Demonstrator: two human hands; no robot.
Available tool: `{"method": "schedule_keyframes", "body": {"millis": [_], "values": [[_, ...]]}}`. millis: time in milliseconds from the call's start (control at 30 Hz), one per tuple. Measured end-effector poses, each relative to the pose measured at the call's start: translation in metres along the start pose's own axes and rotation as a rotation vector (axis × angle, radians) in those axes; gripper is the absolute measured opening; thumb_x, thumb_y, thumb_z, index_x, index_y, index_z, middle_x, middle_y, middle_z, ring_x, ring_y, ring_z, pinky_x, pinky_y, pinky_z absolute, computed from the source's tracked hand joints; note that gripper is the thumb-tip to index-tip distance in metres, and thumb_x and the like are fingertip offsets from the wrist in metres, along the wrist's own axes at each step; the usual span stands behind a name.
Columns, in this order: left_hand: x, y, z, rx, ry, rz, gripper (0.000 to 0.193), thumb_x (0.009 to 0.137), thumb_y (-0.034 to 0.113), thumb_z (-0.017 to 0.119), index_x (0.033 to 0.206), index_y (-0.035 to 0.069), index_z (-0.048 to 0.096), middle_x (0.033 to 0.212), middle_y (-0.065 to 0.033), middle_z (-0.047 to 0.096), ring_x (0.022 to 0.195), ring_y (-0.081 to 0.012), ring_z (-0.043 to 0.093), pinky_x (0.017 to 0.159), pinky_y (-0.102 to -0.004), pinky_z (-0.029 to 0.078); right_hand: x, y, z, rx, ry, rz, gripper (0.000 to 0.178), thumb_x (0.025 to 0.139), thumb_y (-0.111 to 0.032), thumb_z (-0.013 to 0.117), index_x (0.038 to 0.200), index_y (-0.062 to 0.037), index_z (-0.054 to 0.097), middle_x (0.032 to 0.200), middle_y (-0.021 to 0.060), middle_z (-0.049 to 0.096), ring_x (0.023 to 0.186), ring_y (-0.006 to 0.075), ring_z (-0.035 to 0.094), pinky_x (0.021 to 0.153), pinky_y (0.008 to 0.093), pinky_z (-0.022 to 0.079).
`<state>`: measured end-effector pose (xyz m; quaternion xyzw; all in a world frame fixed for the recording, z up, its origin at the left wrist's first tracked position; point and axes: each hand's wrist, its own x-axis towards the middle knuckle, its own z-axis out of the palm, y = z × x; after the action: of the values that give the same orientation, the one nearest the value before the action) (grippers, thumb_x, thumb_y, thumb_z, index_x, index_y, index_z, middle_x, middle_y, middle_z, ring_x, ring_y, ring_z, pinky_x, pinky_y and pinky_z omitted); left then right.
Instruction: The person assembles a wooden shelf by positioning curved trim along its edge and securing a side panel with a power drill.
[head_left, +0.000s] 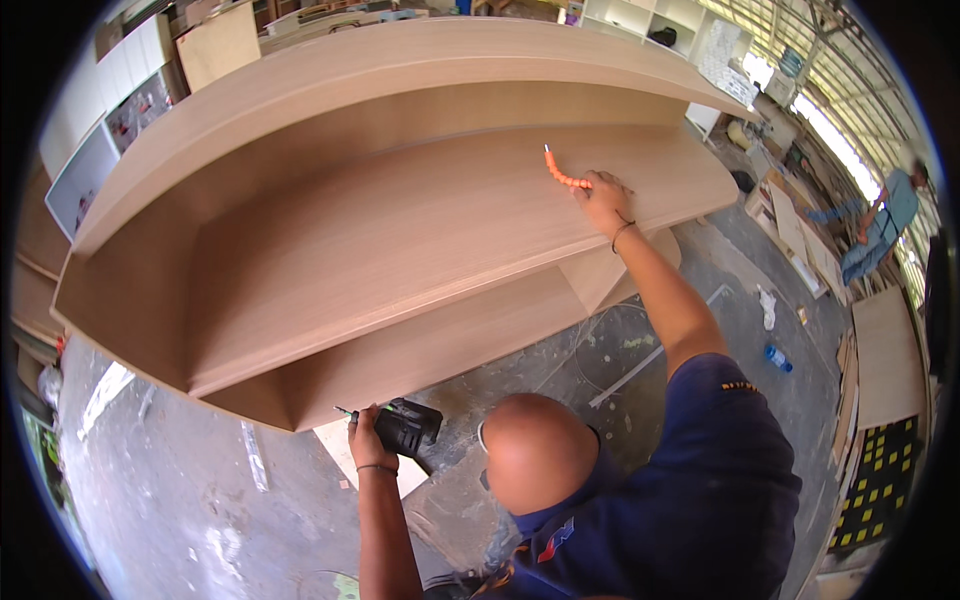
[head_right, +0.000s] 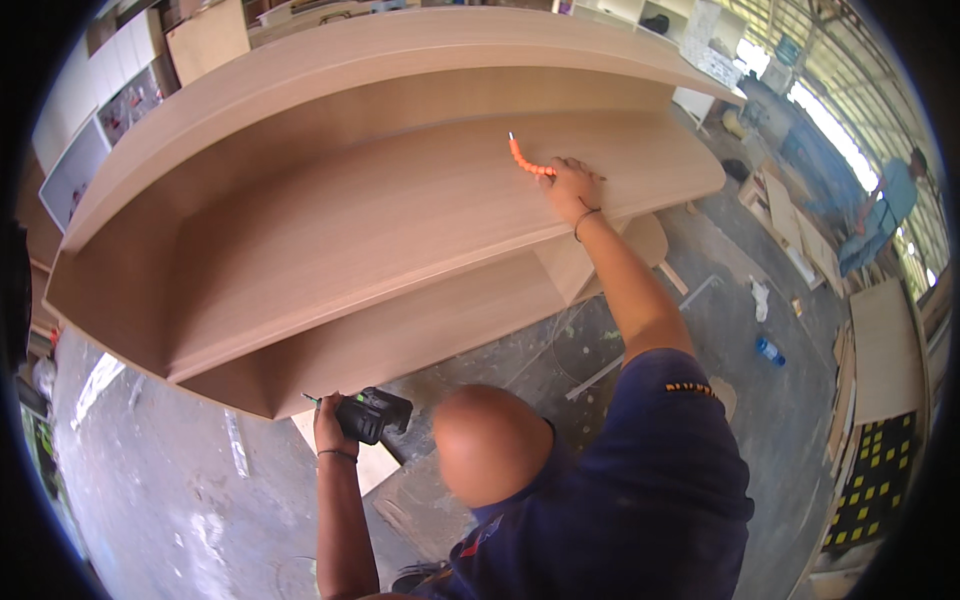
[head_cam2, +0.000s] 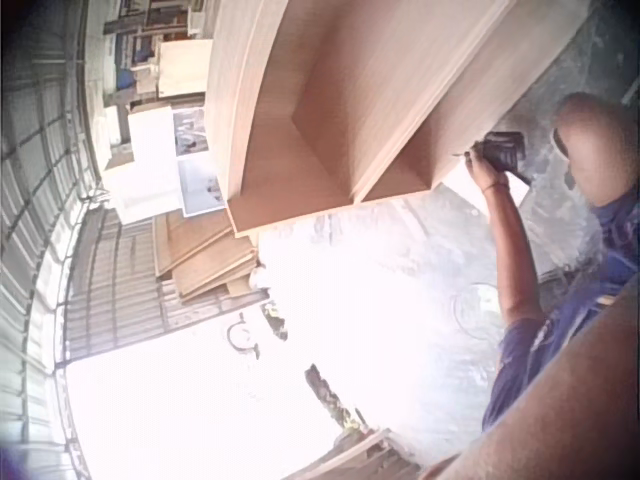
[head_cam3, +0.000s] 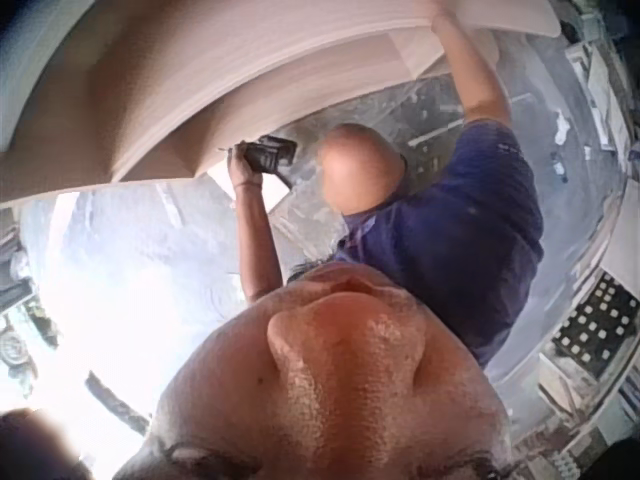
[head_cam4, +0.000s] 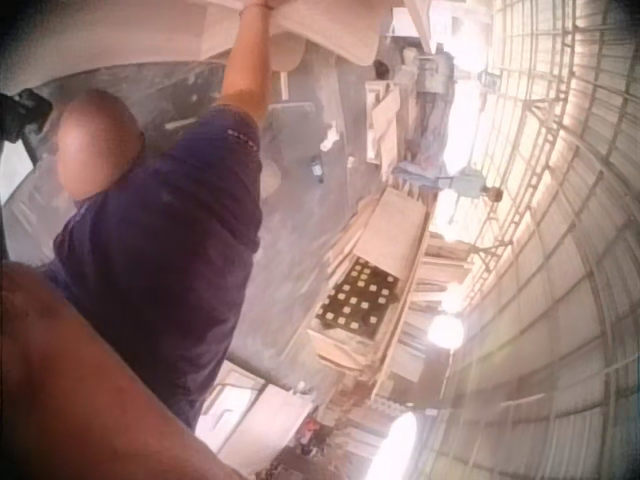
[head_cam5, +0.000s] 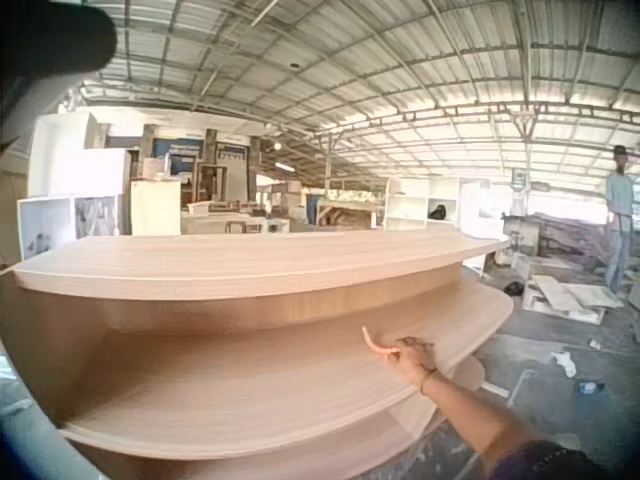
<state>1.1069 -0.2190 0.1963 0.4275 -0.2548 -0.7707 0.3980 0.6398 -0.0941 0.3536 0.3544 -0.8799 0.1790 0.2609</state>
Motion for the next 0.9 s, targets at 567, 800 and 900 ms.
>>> {"method": "schedule_keyframes", "body": {"millis": [567, 800, 900], "values": [[-0.260, 0.160, 0.041, 0.358, 0.127, -0.116, 0.020, 0.073, 0.019, 0.056, 0.087, 0.009, 0.047, 0.077, -0.0054, 0.052, 0.064, -0.0181, 0.054, 0.054, -0.0325, 0.047, -0.126, -0.035, -0.240, 0.263, -1.215, 0.298, 0.031, 0.082, -0.016, 0.042, 0.111, -0.0057, 0.046, 0.100, 0.0174, 0.057, 0.093, 0.0331, 0.055, 0.079, 0.0403, 0.042], [-0.357, 0.252, 0.112, 0.487, -0.071, -0.384, 0.031, 0.072, 0.015, 0.057, 0.098, 0.004, 0.044, 0.085, -0.0083, 0.052, 0.071, -0.0203, 0.055, 0.058, -0.0337, 0.049, -0.294, -0.008, -0.446, 0.332, -1.155, 0.485, 0.036, 0.076, -0.010, 0.047, 0.111, -0.0131, 0.051, 0.094, 0.0180, 0.059, 0.087, 0.0333, 0.056, 0.072, 0.0402, 0.043], [-0.394, 0.282, 0.171, 0.599, -0.166, -0.367, 0.028, 0.073, 0.014, 0.059, 0.095, 0.003, 0.046, 0.088, -0.0076, 0.052, 0.071, -0.0180, 0.052, 0.061, -0.0303, 0.046, -0.280, -0.036, -0.511, 0.358, -1.024, 0.520, 0.028, 0.072, -0.009, 0.050, 0.099, -0.0098, 0.058, 0.098, 0.0158, 0.058, 0.088, 0.0356, 0.055, 0.075, 0.0398, 0.044]]}}
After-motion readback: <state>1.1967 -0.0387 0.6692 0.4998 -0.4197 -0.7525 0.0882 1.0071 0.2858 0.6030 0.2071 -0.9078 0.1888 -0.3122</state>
